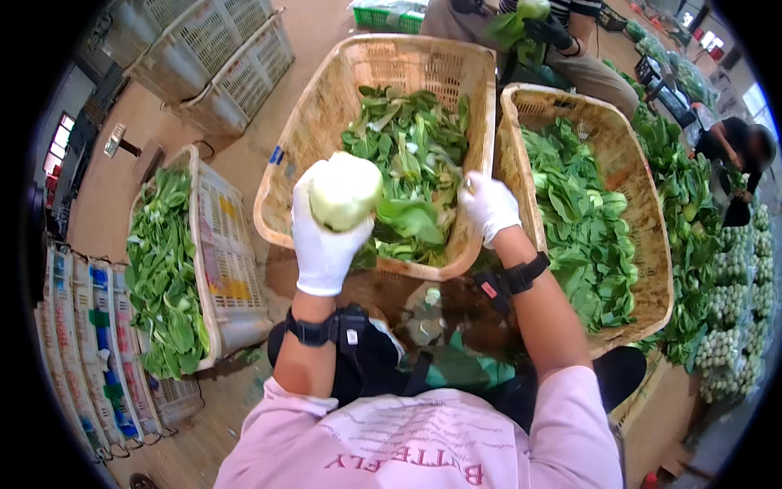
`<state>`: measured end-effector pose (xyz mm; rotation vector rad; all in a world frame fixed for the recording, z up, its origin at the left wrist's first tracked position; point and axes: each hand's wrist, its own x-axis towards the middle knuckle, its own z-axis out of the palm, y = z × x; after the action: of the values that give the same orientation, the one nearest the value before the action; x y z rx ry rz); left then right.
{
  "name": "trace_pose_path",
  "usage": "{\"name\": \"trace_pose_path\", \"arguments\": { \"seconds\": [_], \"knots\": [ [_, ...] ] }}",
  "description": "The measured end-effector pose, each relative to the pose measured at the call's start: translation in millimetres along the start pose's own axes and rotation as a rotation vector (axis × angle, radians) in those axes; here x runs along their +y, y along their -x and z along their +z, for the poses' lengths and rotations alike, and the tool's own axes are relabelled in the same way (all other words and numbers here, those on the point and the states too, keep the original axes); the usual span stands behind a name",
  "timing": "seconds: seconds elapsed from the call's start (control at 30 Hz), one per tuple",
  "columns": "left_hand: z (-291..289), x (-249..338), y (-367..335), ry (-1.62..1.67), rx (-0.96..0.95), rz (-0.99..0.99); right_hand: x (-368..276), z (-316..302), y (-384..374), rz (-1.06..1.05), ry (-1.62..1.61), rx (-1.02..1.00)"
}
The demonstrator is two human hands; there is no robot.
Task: The person trims the ends of leafy green vegetables using a knife and places them into a large plastic basket.
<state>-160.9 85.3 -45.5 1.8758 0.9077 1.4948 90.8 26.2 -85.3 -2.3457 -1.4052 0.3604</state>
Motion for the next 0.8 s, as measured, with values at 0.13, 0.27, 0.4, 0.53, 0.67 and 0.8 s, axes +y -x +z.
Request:
{"name": "trace_pose_path", "arguments": {
  "seconds": [0.13, 0.27, 0.4, 0.53, 0.67, 0.8],
  "knots": [
    [-3.9, -7.2, 1.1, 0.107, -0.139, -0.196, -76.9, -36.2, 37.7, -0.238, -1.126, -0.06],
    [-3.6, 17.4, 4.6, 0.197, -0.325, -0.367, -104.4, -54.6, 45.7, -0.746, -0.651, 0.016],
    [-16.7, 21.0, 3.0, 0.348, -0.399, -0.396, -107.2, -63.4, 42.2, -0.827, -0.62, 0.048],
    [-29.9, 34.0, -6.3, 0.125, -0.472, -0.263, -100.8, -68.6, 30.0, -0.854, -0.615, -0.119],
    [-47.4, 24.8, -10.4, 0.102, -0.512, -0.138, -69.3, -63.8, -5.4, -0.627, -0.945, -0.42],
    [-43.6, 19.4, -10.8, -0.115, -0.266, 0.111, -59.4, -66.5, -27.2, -0.616, -0.246, 0.46]
  ]
}}
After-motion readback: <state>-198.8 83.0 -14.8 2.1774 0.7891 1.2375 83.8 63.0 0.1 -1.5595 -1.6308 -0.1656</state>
